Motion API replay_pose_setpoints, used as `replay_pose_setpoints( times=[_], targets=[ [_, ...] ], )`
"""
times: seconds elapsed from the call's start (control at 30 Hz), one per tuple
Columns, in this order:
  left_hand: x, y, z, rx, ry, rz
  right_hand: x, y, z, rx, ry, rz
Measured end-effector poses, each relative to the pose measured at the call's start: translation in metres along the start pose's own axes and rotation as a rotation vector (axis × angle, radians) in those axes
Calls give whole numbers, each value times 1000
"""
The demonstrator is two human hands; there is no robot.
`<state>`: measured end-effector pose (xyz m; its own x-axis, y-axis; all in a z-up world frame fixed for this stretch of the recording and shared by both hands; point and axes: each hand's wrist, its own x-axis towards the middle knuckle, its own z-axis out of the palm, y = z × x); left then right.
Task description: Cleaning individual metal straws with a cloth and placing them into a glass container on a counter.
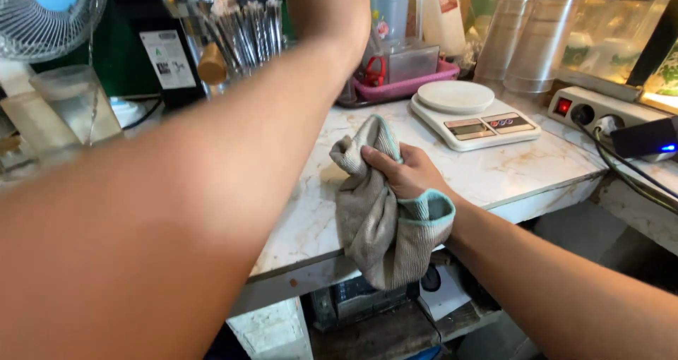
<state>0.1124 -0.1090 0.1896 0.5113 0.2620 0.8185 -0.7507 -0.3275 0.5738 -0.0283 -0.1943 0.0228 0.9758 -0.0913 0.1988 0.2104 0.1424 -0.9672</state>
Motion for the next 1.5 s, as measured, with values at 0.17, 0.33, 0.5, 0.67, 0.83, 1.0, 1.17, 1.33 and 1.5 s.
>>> replay_pose_setpoints(
  times=[0.17, 0.33, 0.5, 0.67, 0.83, 1.0, 1.17, 1.33, 1.5],
  targets=[
    [-131, 12, -93, -243, -181, -141, -15, -18, 1, 184, 100, 153],
    [-187, 12, -139, -250, -386, -642, 0, -1, -22, 410, -220, 305],
    [-179, 6, -154, -16, -620, -455, -5, 0, -23, 263, 56, 239],
    [-149, -19, -155, 82, -881, -370, -1, 1, -23, 494, -104, 342],
    [-147, -46, -179, -209, -961, -772, 10, -14, -6, 596, 86, 466],
    [-154, -46, -210, -309, -672, -873, 29, -2, -3, 168, 637, -80],
    [-155, -33, -195, -436, -496, -583, 38, 17, -7, -460, 552, -212],
    [-79, -19, -181, -172, -116, -153, 40, 24, -20, -696, 549, -398],
    [8, -22, -165, 254, 191, 1, 33, 16, -10, -636, 534, -381]
  ],
)
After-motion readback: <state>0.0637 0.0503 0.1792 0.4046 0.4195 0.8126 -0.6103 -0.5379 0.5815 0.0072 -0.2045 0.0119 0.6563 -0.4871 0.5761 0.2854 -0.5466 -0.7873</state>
